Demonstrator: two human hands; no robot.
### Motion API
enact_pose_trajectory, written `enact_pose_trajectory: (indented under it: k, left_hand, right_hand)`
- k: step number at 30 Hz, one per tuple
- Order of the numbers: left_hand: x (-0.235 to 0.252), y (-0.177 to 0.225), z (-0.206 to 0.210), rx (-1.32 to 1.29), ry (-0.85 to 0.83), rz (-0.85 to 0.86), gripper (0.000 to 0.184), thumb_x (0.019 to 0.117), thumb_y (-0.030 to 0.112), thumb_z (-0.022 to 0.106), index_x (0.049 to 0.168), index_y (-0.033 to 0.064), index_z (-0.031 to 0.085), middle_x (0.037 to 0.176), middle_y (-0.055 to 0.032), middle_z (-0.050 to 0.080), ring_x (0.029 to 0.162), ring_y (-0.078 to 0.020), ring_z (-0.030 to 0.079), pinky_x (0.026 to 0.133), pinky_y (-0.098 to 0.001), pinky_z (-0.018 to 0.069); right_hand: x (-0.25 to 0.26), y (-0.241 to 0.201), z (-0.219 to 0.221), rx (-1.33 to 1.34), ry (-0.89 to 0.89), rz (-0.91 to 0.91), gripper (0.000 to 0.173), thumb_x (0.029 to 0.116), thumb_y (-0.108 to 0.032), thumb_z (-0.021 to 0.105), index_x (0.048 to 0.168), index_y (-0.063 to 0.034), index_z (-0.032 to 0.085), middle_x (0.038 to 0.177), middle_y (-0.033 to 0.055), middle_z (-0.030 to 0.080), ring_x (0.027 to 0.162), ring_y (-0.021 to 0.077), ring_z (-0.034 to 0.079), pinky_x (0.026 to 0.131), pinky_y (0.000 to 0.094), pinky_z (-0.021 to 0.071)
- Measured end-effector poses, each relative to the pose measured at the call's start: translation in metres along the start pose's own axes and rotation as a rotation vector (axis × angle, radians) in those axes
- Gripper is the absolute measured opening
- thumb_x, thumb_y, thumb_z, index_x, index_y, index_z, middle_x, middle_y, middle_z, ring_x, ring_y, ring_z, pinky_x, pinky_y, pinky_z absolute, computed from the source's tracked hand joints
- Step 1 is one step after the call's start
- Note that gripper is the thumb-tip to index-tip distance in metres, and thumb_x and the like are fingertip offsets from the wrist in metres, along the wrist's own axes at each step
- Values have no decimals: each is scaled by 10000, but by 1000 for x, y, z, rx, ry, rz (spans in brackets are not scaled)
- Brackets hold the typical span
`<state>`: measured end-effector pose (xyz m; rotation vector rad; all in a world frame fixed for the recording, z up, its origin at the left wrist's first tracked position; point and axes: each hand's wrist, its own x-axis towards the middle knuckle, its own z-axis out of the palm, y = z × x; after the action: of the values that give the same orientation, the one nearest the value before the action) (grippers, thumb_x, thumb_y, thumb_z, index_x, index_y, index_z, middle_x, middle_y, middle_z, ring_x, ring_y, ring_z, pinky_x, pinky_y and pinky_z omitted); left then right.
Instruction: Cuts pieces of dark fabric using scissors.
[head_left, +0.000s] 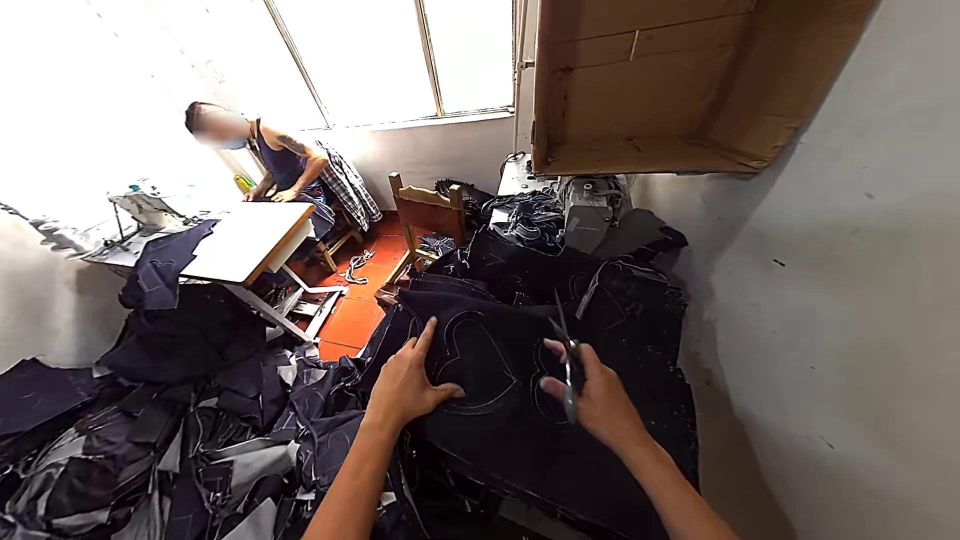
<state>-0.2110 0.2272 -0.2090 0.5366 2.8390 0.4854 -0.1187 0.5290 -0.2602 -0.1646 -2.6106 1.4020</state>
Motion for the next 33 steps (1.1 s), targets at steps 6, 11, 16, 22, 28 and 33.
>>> enact_pose_trajectory:
  k: [6,11,16,22,28,33]
  left_hand:
    - [3,26,-19,180,-270,-191,1331,627,747,827,1665,295,127,1429,-200,549,1192,-391,626,962,-580,529]
    - [12,42,-25,225,-306,-265,1311,577,727,865,1643,311,227,1371,-206,608,1212,-408,624,957,-615,522]
    - [3,32,-13,54,-235,-217,994,818,638,721,1626,264,278,1391,-259,557,1137,-437,643,924,-628,528]
    - [-94,-90,29,-632,564,-31,348,1075,213,438,1215,67,722,1080,-113,731,942,-217,730,867,-456,631]
    - [-112,-148,160,-558,114,-187,342,1043,121,451,1227,-33,695,1251,-183,689,1227,-265,635,1123,-426,456]
    - [-117,-129,156,-546,-97,-200,387,1048,166,380,1321,42,624,1170,-215,702,1114,-352,678,995,-563,509]
  right_hand:
    - [91,21,13,-172,-129,22,580,956,-383,705,1353,3,531,1145,203,670,1071,344,664,959,546,525]
    - [104,9,15,-271,-96,111,454,945,-267,709,1305,-14,599,1192,196,679,1154,349,645,1028,545,486]
    - [30,-73,98,417,-101,-299,582,908,-517,718,1200,-30,594,1265,46,711,1129,114,675,977,346,557]
    - [43,-89,126,185,-235,-104,518,927,-327,771,1348,-86,591,1254,63,720,1088,216,706,933,520,567]
    - [34,-91,132,-100,-124,-229,413,887,-210,814,1208,-32,623,920,144,674,796,297,666,717,533,549]
    - [32,-86,135,-116,-72,-321,474,879,-215,818,1284,-45,640,1116,156,717,932,313,703,828,558,558]
